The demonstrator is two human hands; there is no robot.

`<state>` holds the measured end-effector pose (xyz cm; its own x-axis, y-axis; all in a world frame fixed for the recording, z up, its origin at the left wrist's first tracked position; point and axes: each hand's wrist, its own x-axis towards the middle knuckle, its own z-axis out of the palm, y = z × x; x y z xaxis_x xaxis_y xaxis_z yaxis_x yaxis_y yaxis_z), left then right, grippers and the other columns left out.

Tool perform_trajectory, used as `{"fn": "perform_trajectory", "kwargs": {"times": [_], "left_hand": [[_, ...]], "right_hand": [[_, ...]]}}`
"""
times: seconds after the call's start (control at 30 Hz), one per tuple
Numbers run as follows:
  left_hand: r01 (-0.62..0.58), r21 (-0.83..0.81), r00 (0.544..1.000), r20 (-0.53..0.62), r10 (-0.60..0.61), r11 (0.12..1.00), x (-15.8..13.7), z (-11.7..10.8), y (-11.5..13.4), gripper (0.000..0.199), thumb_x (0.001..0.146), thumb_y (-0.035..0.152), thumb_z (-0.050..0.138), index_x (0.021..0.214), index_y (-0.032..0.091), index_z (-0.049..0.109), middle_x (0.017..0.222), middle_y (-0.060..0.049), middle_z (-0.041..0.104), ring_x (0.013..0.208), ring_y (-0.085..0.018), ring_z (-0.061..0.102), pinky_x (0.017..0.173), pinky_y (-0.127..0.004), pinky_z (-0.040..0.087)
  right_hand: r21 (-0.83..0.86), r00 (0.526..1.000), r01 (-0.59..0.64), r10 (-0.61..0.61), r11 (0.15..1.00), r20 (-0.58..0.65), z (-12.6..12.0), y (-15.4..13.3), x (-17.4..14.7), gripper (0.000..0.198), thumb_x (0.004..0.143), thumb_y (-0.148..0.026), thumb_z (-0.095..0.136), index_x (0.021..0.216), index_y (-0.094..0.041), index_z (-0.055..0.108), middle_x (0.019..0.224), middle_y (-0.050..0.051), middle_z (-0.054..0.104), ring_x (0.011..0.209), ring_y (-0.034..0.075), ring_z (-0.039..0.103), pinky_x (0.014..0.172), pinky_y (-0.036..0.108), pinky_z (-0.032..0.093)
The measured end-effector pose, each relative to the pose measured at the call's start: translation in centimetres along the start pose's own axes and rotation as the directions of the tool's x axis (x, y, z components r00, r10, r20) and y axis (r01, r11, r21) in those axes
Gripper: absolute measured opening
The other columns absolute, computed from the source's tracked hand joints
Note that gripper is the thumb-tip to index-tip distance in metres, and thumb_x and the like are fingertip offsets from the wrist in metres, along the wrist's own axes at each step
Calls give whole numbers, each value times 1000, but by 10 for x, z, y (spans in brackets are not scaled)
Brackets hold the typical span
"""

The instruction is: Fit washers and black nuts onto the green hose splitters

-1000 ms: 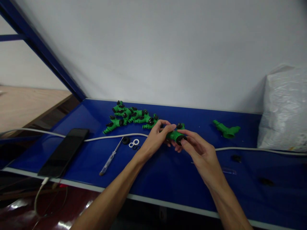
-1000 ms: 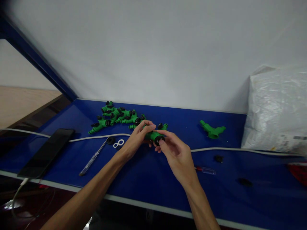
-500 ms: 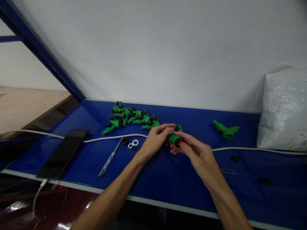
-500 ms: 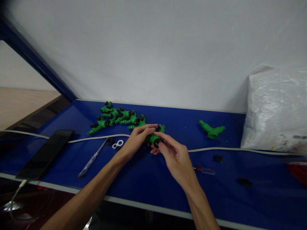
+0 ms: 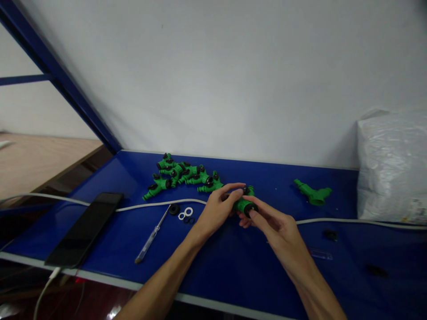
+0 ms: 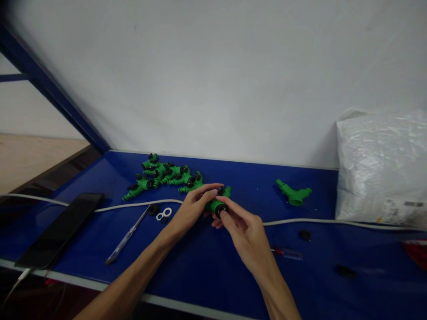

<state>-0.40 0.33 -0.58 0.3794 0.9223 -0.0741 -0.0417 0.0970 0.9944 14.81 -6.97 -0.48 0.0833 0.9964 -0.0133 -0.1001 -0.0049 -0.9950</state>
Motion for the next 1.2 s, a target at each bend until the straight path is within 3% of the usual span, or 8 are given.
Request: {"fn": "perform_trajectory", "kwargs": {"times": [0.2, 0.37, 0.57, 0.77, 1.03, 1.2], "left_hand": [[23, 14, 1000, -17, -22, 1000, -2, 1, 3, 43, 92, 44, 63, 123, 17, 74, 80, -3, 70, 61, -13, 57, 56, -23, 44], [-62, 111, 997, -29, 65, 992, -2, 0, -2, 41, 94, 47, 62, 122, 19, 76, 93, -6, 75, 76, -18, 64, 64, -25, 49], [-98, 197, 994, -29, 105, 976, -4, 2, -2, 41, 97, 48, 58, 122, 21, 76, 92, -4, 75, 77, -18, 63, 68, -26, 48], [-119, 98, 992, -27, 122, 988, -2, 3, -1, 38, 98, 43, 59, 125, 20, 74, 113, -6, 77, 103, -21, 68, 91, -29, 50], [-95, 37, 995, 13, 95, 995, -2, 5, -1, 42, 98, 44, 60, 130, 19, 69, 115, -7, 76, 106, -22, 67, 94, -31, 51], [-118, 63, 993, 27, 117, 991, -3, 4, 0, 41, 99, 42, 56, 130, 19, 69, 116, -7, 75, 107, -22, 66, 92, -31, 52]], "right_hand": [[19, 999, -41, 41, 999, 3, 0, -3, 0, 46, 81, -49, 83, 117, -22, 79, 95, 8, 81, 74, 23, 77, 76, 39, 64], [50, 999, -39, 39, 998, -2, 1, -5, 0, 42, 79, -49, 85, 111, -23, 80, 88, 7, 80, 72, 21, 76, 73, 35, 63], [64, 997, -50, 53, 997, -58, 1, 0, 0, 46, 78, -51, 85, 113, -22, 80, 87, 7, 80, 75, 22, 74, 73, 35, 61], [54, 997, -45, 48, 998, -57, -2, 7, 0, 44, 87, -50, 77, 126, -27, 76, 97, 4, 79, 82, 19, 71, 83, 34, 57], [-33, 995, -26, 22, 999, -97, -2, 1, -1, 45, 86, -54, 77, 121, -27, 78, 89, 3, 77, 79, 17, 67, 82, 32, 54], [40, 997, -42, 44, 998, -57, -5, 6, 0, 51, 82, -52, 81, 125, -27, 77, 94, 4, 78, 79, 18, 68, 85, 35, 54]]}}
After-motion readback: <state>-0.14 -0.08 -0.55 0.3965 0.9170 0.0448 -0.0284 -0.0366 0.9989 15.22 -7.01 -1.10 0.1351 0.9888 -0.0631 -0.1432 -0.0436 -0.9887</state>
